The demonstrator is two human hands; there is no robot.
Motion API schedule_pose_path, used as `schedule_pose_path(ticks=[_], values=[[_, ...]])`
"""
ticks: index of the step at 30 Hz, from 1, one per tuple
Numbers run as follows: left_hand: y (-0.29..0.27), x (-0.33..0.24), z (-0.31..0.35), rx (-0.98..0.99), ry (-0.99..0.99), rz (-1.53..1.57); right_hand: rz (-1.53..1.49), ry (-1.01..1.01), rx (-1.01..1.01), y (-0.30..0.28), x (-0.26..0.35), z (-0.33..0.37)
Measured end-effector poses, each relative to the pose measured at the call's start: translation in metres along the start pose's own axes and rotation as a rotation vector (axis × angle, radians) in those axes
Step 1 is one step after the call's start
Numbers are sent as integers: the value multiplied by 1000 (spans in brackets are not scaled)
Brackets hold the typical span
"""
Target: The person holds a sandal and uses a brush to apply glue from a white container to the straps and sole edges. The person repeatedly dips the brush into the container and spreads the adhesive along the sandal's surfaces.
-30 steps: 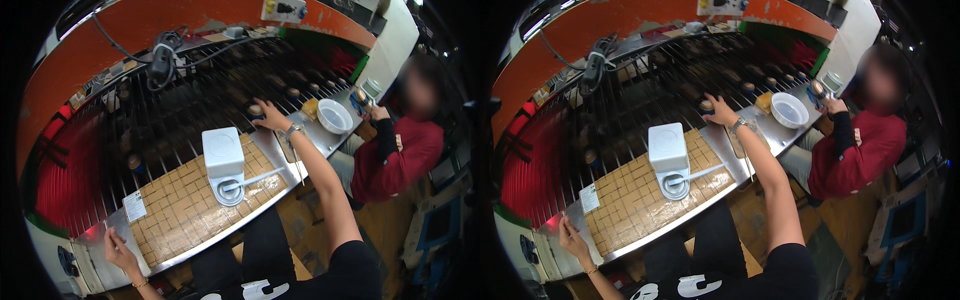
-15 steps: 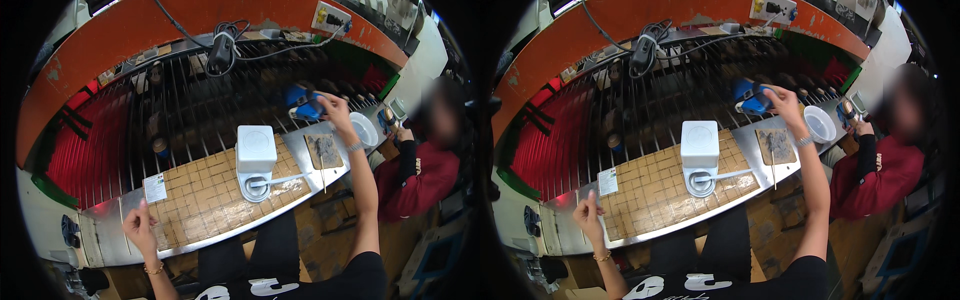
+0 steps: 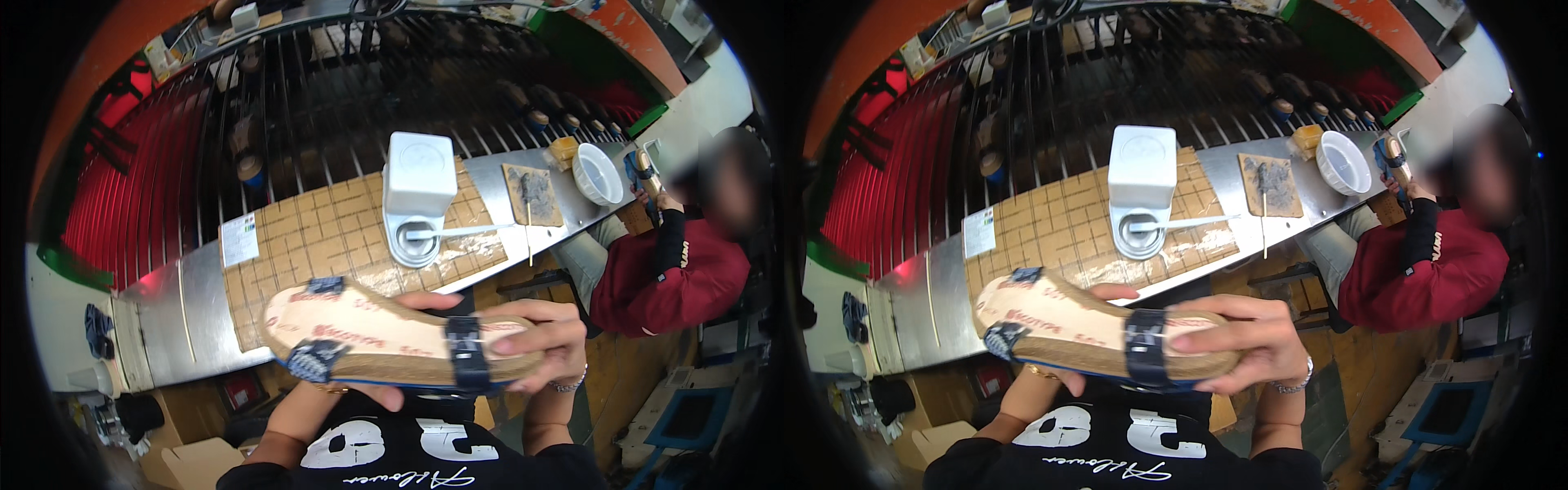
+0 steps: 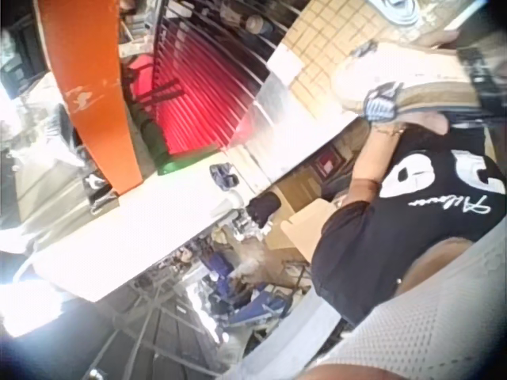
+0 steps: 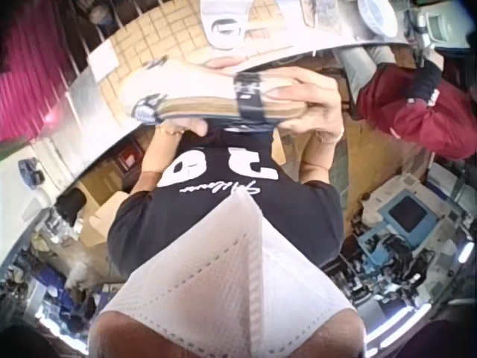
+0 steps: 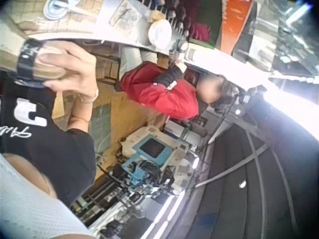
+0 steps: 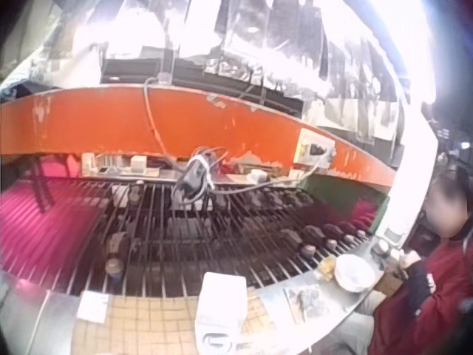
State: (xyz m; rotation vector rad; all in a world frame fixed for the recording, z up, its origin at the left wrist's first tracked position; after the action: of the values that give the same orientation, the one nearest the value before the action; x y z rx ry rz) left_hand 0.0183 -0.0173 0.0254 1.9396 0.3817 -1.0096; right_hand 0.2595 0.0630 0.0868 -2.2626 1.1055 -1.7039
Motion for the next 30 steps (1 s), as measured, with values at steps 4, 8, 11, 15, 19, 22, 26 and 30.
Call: schedule_pose_path(ticks=[4, 8, 11, 15, 19, 22, 26, 30], values=[[1, -12, 46, -219, 253, -367, 238, 479, -31, -6, -24, -25], [4, -20, 71, -543, 549, -483, 931, 405, -122, 17, -90, -38], [2, -44, 79, -595, 648, -376, 950, 478, -124, 20, -120, -28], [9, -50, 77, -803, 679, -417, 869, 439, -184, 17, -125, -24], [13, -50, 56, -947, 705, -531, 862, 340, -345, 9, -105, -29], [13, -46, 50, -1050, 671, -592, 894, 320, -275, 12, -114, -30], [13, -40, 45, -1082, 613, -706, 899, 339, -204, 16, -121, -28], [13, -38, 39, -1113, 574, -855, 914, 327, -268, 16, -118, -32]])
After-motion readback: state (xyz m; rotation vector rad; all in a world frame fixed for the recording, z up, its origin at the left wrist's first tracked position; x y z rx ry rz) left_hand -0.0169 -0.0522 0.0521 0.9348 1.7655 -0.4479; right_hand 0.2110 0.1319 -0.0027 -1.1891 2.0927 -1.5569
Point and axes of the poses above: each hand's wrist, its own z-axis away from the middle knuckle, its own y-axis out of the palm, x = y × z, the point moved 1 cm from there along -z, towards the middle knuckle, and after that the axes turned 13 degrees about x, right-handed, at the moved point
